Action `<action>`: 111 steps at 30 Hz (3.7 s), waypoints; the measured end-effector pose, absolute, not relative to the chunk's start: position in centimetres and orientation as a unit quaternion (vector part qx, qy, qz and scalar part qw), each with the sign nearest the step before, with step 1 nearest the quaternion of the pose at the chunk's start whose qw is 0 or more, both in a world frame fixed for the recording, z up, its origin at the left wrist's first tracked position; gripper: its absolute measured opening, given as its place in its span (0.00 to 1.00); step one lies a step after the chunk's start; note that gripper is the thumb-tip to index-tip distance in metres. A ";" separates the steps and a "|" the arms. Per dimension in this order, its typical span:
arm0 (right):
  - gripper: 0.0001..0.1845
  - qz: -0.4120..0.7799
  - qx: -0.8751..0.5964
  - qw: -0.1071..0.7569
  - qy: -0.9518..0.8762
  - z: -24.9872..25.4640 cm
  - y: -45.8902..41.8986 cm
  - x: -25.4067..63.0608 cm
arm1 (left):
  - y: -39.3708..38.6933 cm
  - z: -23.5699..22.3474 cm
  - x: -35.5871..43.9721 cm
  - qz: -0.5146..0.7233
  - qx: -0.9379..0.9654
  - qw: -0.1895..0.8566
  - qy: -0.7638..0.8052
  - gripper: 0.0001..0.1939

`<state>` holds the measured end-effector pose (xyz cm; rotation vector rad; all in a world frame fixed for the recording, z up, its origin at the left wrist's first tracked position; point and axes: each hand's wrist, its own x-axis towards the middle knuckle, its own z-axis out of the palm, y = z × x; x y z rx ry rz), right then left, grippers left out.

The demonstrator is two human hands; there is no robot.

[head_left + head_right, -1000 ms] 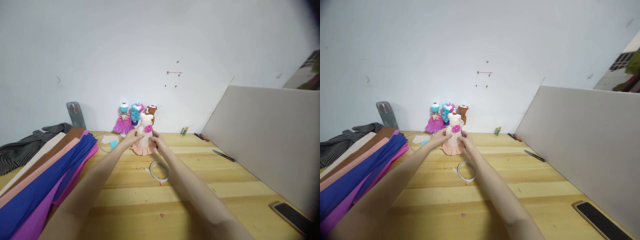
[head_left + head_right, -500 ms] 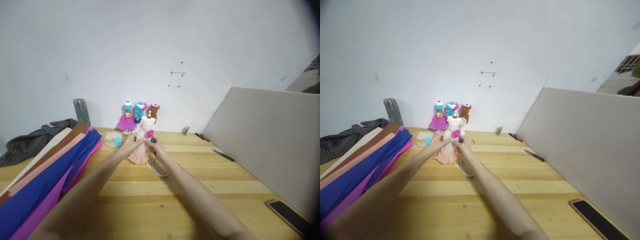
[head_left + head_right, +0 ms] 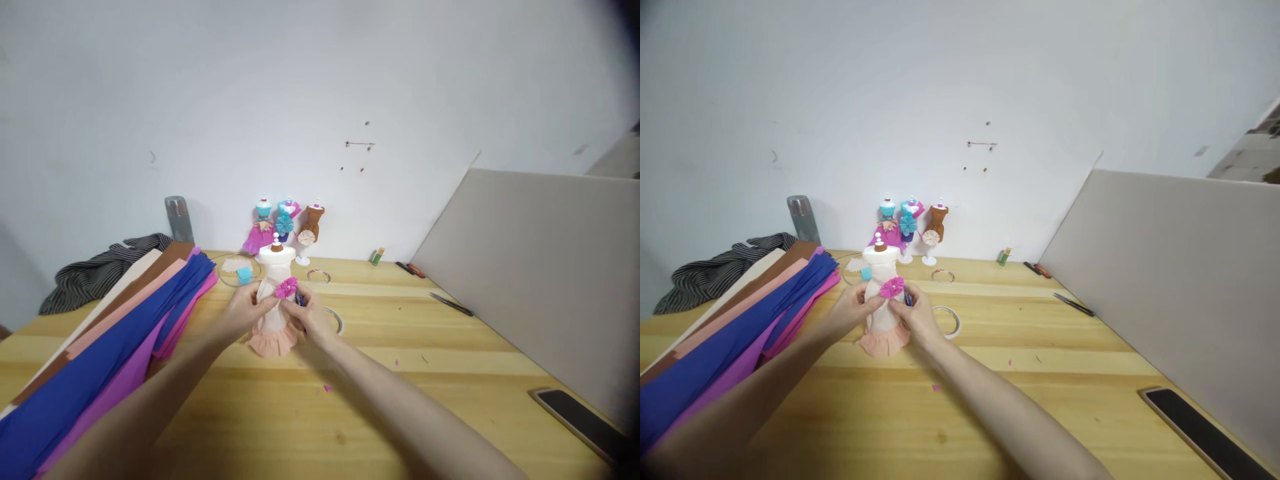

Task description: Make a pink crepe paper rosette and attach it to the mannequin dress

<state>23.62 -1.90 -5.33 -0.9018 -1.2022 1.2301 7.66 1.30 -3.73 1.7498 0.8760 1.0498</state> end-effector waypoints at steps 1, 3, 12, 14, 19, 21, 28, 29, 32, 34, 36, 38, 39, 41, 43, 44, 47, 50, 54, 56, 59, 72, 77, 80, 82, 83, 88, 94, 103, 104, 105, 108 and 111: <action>0.20 0.522 -0.384 0.574 -0.500 -5.3 -2.3 23.4 | 1.0 -3.9 7.5 0.419 0.705 0.449 0.355 0.17; 0.20 0.521 -0.385 0.594 -0.477 -5.2 -2.9 23.1 | 0.7 -4.4 7.3 0.417 0.699 0.465 0.349 0.17; 0.18 0.511 -0.381 0.607 -0.474 -4.9 -3.6 23.8 | 0.2 0.0 5.7 0.402 0.760 0.305 0.411 0.37; 0.19 0.506 -0.378 0.609 -0.480 -5.0 -3.5 24.0 | 0.1 2.5 5.9 0.448 0.758 0.279 0.384 0.33; 0.23 0.501 -0.365 0.610 -0.493 -5.6 -3.1 24.2 | 1.0 6.6 8.4 0.477 0.760 0.299 0.325 0.21; 0.25 0.491 -0.360 0.612 -0.505 -5.9 -3.0 24.4 | 1.6 7.0 9.4 0.473 0.755 0.300 0.342 0.17; 0.21 0.407 -0.389 0.630 -0.535 -6.2 -4.3 27.2 | 1.2 7.8 9.5 0.448 0.763 0.356 0.302 0.09; 0.20 0.389 -0.401 0.638 -0.529 -5.9 -4.6 27.7 | 0.8 8.0 9.1 0.435 0.771 0.365 0.289 0.09; 0.16 0.347 -0.415 0.659 -0.523 -4.2 -5.5 28.5 | -0.6 8.7 7.9 0.398 0.790 0.391 0.255 0.08; 0.13 0.321 -0.418 0.655 -0.541 -2.5 -6.2 28.2 | -1.3 9.0 7.3 0.368 0.801 0.413 0.229 0.08; 0.11 0.295 -0.410 0.646 -0.573 -0.8 -7.0 27.4 | -1.7 9.2 6.8 0.340 0.813 0.427 0.203 0.09; 0.11 0.265 -0.393 0.633 -0.612 0.5 -7.9 26.5 | -1.9 9.2 6.4 0.324 0.822 0.434 0.180 0.09; 0.11 0.241 -0.383 0.629 -0.632 1.0 -8.3 26.0 | -1.9 9.1 6.2 0.317 0.825 0.436 0.169 0.09; 0.12 0.205 -0.350 0.626 -0.666 1.6 -9.0 25.3 | -2.0 9.0 5.8 0.304 0.833 0.438 0.150 0.09; 0.12 0.166 -0.318 0.634 -0.685 1.9 -9.6 25.0 | -2.0 9.0 5.4 0.292 0.841 0.435 0.137 0.10; 0.11 0.147 -0.304 0.636 -0.694 1.9 -9.7 24.8 | -2.1 8.9 5.2 0.288 0.844 0.433 0.133 0.10; 0.12 0.097 -0.260 0.631 -0.725 2.0 -10.0 24.5 | -2.2 8.7 4.9 0.293 0.842 0.434 0.133 0.10; 0.14 0.042 -0.221 0.617 -0.754 2.0 -10.0 23.8 | -2.3 8.5 4.8 0.302 0.834 0.442 0.135 0.11; 0.11 0.007 -0.220 0.624 -0.750 2.5 -9.8 23.0 | -2.5 8.4 4.9 0.302 0.836 0.445 0.106 0.11; 0.09 0.030 -0.236 0.631 -0.738 2.8 -9.8 22.9 | -2.7 8.4 4.9 0.300 0.841 0.441 0.094 0.11; 0.08 0.075 -0.249 0.626 -0.735 3.1 -9.9 23.3 | -2.9 8.5 4.9 0.294 0.843 0.440 0.095 0.11; 0.12 0.075 -0.249 0.564 -0.784 3.6 -9.7 24.3 | -2.9 8.1 5.1 0.314 0.828 0.453 0.104 0.10; 0.11 0.077 -0.221 0.546 -0.805 3.6 -9.6 25.0 | -3.0 8.4 5.1 0.310 0.837 0.442 0.089 0.10; 0.12 0.097 -0.219 0.561 -0.792 3.4 -9.7 25.2 | -3.1 8.4 5.1 0.305 0.840 0.440 0.085 0.10; 0.14 0.113 -0.232 0.586 -0.768 3.2 -9.7 25.2 | -3.2 8.4 5.1 0.302 0.844 0.434 0.088 0.10; 0.13 0.121 -0.241 0.597 -0.755 3.0 -9.7 25.2 | -3.3 8.4 5.1 0.301 0.847 0.429 0.090 0.10; 0.02 0.241 -0.319 0.638 -0.658 2.6 -9.4 25.2 | -4.2 8.7 5.1 0.317 0.856 0.390 0.118 0.10; 0.13 0.357 -0.342 0.616 -0.613 3.3 -9.3 25.1 | -5.0 9.3 5.4 0.325 0.866 0.350 0.146 0.09; 0.05 0.148 -0.320 0.604 -0.715 6.6 -10.2 23.9 | -5.1 10.5 5.5 0.319 0.828 0.391 0.242 0.07; 0.06 0.153 -0.309 0.598 -0.724 7.0 -9.8 23.8 | -5.2 10.6 5.6 0.316 0.827 0.397 0.243 0.07; 0.06 0.157 -0.299 0.590 -0.733 7.4 -9.4 23.7 | -5.3 10.6 5.6 0.312 0.826 0.403 0.241 0.07; 0.02 0.171 -0.283 0.563 -0.757 8.3 -8.5 23.4 | -5.7 10.7 5.7 0.313 0.821 0.420 0.227 0.07; 0.04 0.183 -0.282 0.547 -0.766 8.6 -8.2 23.1 | -6.0 10.5 5.5 0.319 0.815 0.423 0.234 0.07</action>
